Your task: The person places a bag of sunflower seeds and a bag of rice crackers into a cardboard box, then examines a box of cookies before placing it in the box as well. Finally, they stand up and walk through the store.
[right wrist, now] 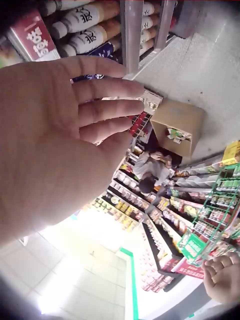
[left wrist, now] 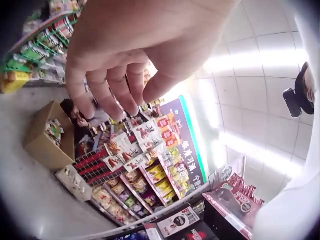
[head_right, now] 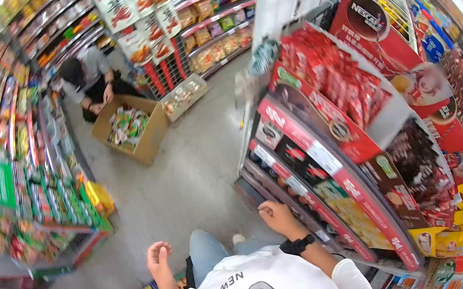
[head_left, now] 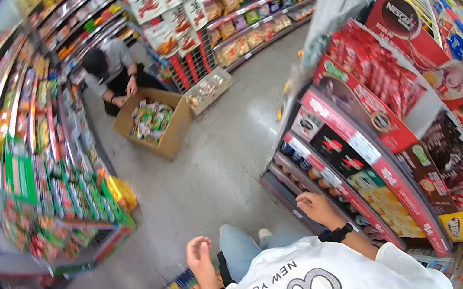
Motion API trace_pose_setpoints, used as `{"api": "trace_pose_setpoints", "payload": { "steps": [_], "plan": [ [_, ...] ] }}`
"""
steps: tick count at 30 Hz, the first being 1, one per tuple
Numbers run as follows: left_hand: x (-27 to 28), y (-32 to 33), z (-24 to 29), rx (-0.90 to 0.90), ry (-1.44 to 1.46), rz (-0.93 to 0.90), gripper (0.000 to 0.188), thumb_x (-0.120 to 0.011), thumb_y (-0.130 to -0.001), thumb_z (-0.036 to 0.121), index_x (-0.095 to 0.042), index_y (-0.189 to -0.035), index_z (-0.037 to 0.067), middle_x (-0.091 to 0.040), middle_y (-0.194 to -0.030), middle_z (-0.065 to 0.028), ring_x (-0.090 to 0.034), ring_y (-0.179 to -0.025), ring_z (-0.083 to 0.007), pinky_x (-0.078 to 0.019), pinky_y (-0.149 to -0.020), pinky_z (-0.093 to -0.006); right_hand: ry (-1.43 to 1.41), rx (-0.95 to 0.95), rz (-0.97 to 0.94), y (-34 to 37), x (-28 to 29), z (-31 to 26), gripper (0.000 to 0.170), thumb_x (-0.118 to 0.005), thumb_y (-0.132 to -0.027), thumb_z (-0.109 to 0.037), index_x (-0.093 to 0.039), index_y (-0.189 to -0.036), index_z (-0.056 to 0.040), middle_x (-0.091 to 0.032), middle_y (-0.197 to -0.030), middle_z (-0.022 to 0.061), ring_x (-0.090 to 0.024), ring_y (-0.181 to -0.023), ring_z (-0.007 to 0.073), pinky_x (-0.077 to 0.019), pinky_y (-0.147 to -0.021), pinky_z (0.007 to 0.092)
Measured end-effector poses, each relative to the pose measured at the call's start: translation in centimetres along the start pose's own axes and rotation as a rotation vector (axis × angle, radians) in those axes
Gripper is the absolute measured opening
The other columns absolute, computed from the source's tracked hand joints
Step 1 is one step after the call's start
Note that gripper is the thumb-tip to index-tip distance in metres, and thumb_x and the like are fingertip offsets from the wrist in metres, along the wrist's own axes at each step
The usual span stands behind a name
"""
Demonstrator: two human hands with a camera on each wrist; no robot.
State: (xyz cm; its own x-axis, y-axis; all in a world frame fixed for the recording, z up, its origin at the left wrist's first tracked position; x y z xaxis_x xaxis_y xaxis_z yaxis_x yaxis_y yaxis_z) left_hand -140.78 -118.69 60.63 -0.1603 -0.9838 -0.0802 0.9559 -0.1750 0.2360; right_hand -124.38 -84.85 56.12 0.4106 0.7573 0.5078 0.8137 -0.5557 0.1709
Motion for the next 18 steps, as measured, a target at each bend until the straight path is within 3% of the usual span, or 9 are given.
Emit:
{"api": "trace_pose_setpoints", "payload": {
  "steps": [5, 9, 13, 17, 18],
  "plan": [
    [-7.3, -17.0, 2.5, 0.050, -0.012, -0.276, 0.014, -0.056, -0.090, 0.005, -0.056, -0.103, 0.000, -0.061, -0.096, -0.0067, -0.058, -0.091, -0.0146, -0.0459, -0.084, -0.0276, -0.181, -0.085, 0.040, -10.1, -3.3, -2.8, 0.018, -0.063, -0.084, -0.014, -0.063, -0.100, -0.0041, -0.069, -0.084, 0.0115, -0.067, -0.076, 0.0206, -0.0514, -0.068, 0.0297],
    [-13.2, -30.3, 6.5, -0.005, -0.127, -0.522, 0.016, -0.056, -0.090, 0.007, -0.056, -0.104, 0.000, -0.061, -0.097, -0.0074, -0.059, -0.090, -0.0158, -0.0485, -0.084, -0.0300, -0.179, -0.167, 0.138, -18.3, -5.8, -7.9, 0.018, -0.060, -0.086, -0.014, -0.062, -0.101, -0.0037, -0.068, -0.092, 0.0114, -0.067, -0.081, 0.0226, -0.0509, -0.074, 0.0324],
    [-20.7, -40.1, 9.1, 0.100, -0.129, -0.725, 0.015, -0.056, -0.090, 0.007, -0.057, -0.103, 0.001, -0.061, -0.095, -0.0069, -0.060, -0.088, -0.0160, -0.0487, -0.083, -0.0291, -0.233, -0.206, 0.169, -23.6, -5.8, -12.0, 0.023, -0.058, -0.088, -0.015, -0.061, -0.107, -0.0044, -0.067, -0.100, 0.0123, -0.065, -0.090, 0.0257, -0.0499, -0.078, 0.0340],
    [-29.1, -48.3, 9.6, 0.144, -0.155, -0.869, 0.016, -0.056, -0.090, 0.006, -0.056, -0.104, 0.000, -0.061, -0.096, -0.0072, -0.059, -0.089, -0.0155, -0.0484, -0.083, -0.0289, -0.247, -0.361, 0.385, -28.3, -3.1, -11.6, 0.025, -0.057, -0.088, -0.014, -0.059, -0.111, -0.0031, -0.067, -0.099, 0.0138, -0.066, -0.090, 0.0240, -0.0502, -0.078, 0.0334],
    [-31.4, -50.2, 9.7, 0.138, -0.172, -0.896, 0.016, -0.056, -0.090, 0.007, -0.056, -0.104, 0.000, -0.062, -0.096, -0.0068, -0.060, -0.088, -0.0153, -0.0489, -0.082, -0.0287, -0.284, -0.357, 0.449, -29.8, -2.4, -11.1, 0.026, -0.057, -0.089, -0.013, -0.058, -0.113, -0.0033, -0.067, -0.100, 0.0092, -0.064, -0.090, 0.0179, -0.0498, -0.077, 0.0297]
  ]
}}
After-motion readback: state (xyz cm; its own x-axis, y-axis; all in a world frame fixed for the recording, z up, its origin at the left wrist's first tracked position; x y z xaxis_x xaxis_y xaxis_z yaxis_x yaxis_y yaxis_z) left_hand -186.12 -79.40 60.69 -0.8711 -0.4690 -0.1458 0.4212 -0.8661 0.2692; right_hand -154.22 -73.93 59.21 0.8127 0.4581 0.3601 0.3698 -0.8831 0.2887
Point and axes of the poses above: each hand's wrist, its own y-axis away from the middle knuckle, its own x-axis out of the back of the hand, z = x × y, the point moved 8 cm from there along -y, towards the middle knuckle
